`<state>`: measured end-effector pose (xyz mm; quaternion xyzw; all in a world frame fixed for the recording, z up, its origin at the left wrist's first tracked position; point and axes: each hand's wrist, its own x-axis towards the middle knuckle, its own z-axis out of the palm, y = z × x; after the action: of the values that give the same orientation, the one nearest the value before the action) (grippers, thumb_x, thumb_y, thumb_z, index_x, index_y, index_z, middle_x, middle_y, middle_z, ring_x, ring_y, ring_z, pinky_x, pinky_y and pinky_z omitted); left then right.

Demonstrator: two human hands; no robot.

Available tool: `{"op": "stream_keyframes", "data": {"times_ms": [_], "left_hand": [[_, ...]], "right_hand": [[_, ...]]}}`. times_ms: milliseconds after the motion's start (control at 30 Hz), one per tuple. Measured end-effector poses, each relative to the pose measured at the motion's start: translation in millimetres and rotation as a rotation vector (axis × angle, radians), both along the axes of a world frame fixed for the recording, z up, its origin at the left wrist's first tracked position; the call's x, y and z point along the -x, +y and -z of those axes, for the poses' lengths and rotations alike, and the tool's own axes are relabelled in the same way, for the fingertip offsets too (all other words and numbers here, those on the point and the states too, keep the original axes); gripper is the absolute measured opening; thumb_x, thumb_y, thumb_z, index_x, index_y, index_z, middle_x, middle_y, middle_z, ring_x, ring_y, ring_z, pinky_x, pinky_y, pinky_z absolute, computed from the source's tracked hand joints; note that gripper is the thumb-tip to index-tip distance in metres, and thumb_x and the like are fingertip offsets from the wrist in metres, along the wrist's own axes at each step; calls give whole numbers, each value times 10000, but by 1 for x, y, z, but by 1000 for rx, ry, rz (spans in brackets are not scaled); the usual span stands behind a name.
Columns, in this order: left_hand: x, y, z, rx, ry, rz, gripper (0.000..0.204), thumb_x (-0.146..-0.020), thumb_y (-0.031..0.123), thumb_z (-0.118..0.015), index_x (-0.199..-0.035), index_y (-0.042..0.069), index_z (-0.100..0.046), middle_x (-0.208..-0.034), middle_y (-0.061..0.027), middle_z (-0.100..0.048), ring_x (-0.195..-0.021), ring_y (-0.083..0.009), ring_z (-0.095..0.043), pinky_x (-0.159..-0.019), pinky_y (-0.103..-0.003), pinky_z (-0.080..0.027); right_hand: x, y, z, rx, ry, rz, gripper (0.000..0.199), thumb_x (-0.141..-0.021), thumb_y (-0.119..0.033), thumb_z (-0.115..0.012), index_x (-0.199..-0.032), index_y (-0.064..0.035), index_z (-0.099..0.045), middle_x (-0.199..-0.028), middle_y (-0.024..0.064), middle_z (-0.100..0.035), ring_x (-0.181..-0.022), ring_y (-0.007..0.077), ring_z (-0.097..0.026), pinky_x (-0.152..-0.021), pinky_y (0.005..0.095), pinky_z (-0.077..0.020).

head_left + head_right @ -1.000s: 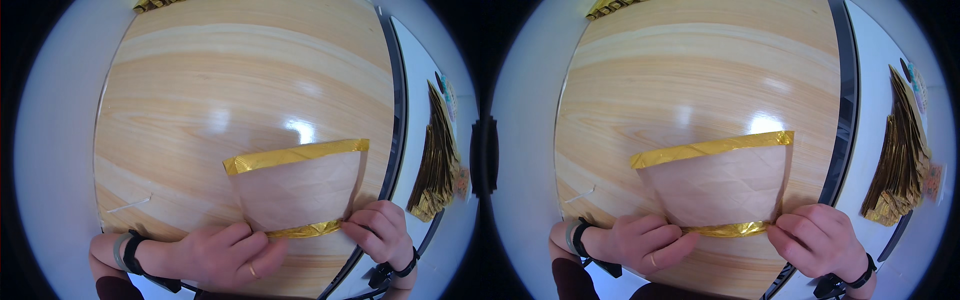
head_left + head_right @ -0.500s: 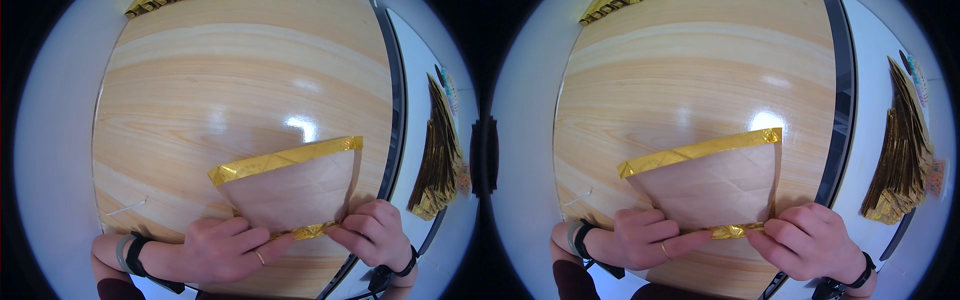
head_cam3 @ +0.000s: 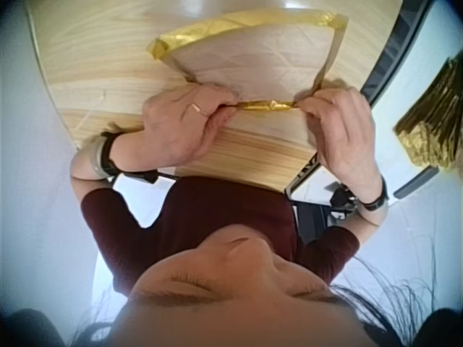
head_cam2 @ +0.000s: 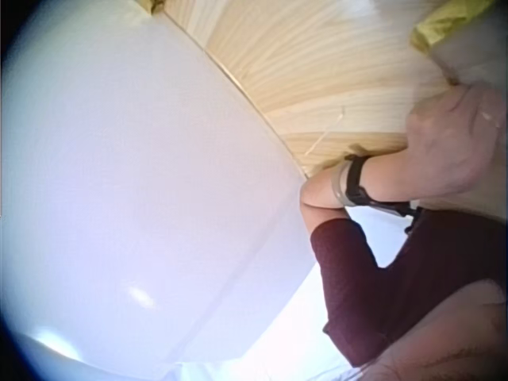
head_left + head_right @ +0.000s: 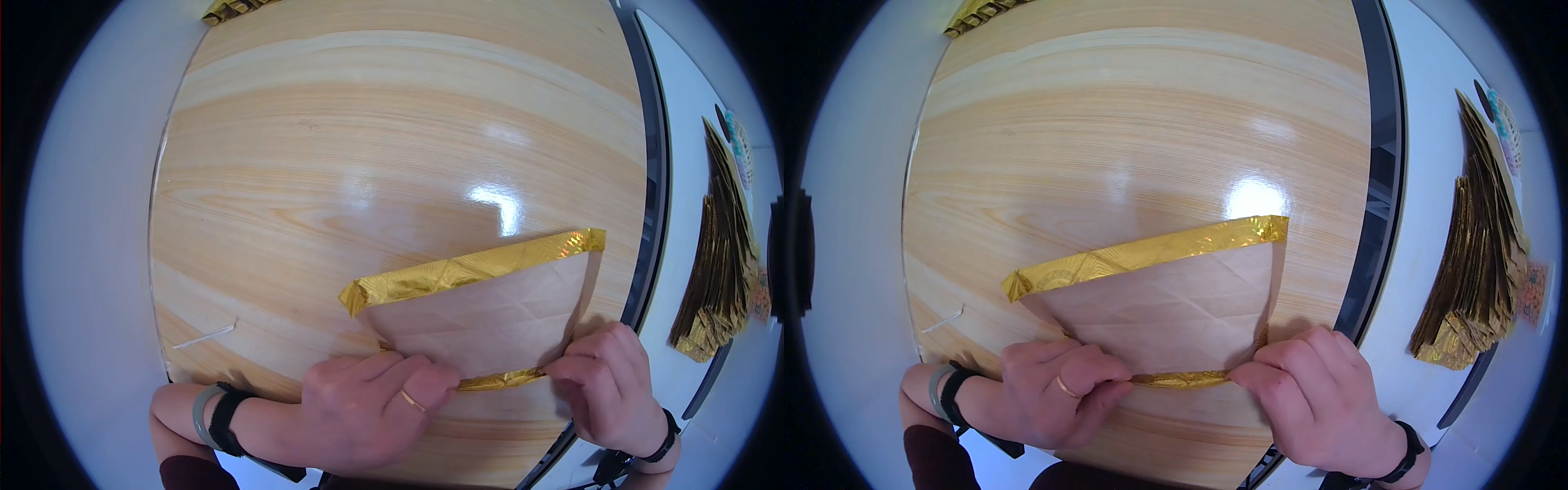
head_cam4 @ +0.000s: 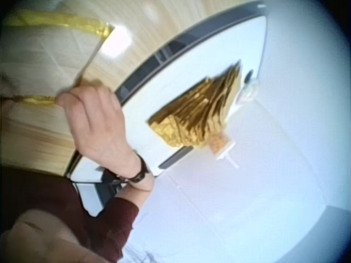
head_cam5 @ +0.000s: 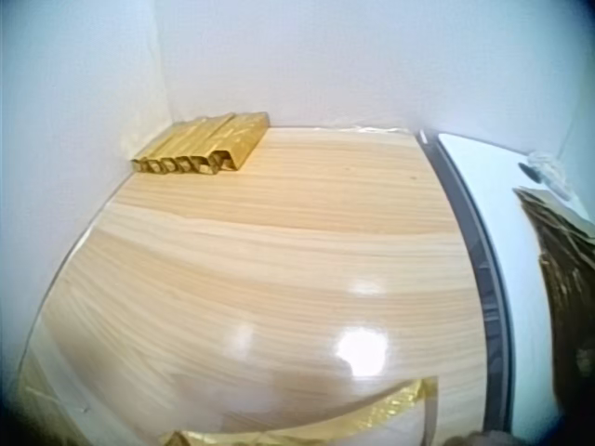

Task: Fold gold-colored paper into decorative rectangles.

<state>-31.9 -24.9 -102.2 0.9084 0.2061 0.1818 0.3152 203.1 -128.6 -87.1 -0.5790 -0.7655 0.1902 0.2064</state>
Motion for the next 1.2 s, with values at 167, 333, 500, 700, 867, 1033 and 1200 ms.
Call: {"op": "stream_keyframes", "data": {"times_ms": [167,333,500,700,867,1033,1200], "left_hand": [[4,5,-2,-86,54,78,284,-668,69,-705,-942,112,-641,-633,13,-515,-464,-112,-487,-359,-247,-367],[3,4,0,-199,76,126,409,-667,127,-683,-1055,255,-712,-612,69,-411,-472,-53,-415,-353,-212,-326],[0,-1,-3,-457,214,180,476,-688,39,-697,-1095,285,-717,-612,50,-233,-445,-78,-277,-326,-207,-248],[-1,4,-7,-620,295,314,605,-782,-12,-559,-1253,360,-641,-653,44,-258,-487,-68,-304,-343,-199,-269],[1,3,-12,-627,352,347,634,-797,-19,-499,-1297,355,-607,-674,43,-272,-505,-64,-322,-364,-187,-305],[-2,7,-13,-589,362,374,641,-793,-14,-495,-1320,337,-591,-681,43,-292,-508,-59,-332,-377,-176,-337],[-4,10,-13,-561,348,406,641,-776,-2,-505,-1323,321,-591,-670,50,-301,-506,-49,-336,-365,-175,-326]], "right_hand": [[2,1,-1,54,116,77,303,-646,38,-679,-920,-42,-576,-796,78,-539,-677,256,-521,-575,348,-393],[3,7,-7,102,103,110,299,-632,38,-686,-891,-51,-567,-751,81,-500,-651,260,-506,-575,348,-381],[2,14,-14,165,106,161,267,-639,16,-677,-870,-67,-572,-713,55,-478,-629,234,-496,-567,329,-355],[-1,13,-13,152,105,145,219,-640,2,-676,-824,-81,-592,-708,37,-495,-634,212,-508,-569,314,-350],[-3,13,-13,135,107,105,218,-628,-13,-675,-824,-75,-603,-723,41,-494,-638,205,-505,-569,312,-351],[-3,14,-14,134,96,111,214,-636,-27,-691,-829,-71,-610,-732,42,-502,-643,207,-508,-571,308,-365],[-9,6,-7,95,148,110,182,-714,-43,-734,-851,-64,-616,-760,44,-558,-659,214,-541,-567,307,-391]]}}
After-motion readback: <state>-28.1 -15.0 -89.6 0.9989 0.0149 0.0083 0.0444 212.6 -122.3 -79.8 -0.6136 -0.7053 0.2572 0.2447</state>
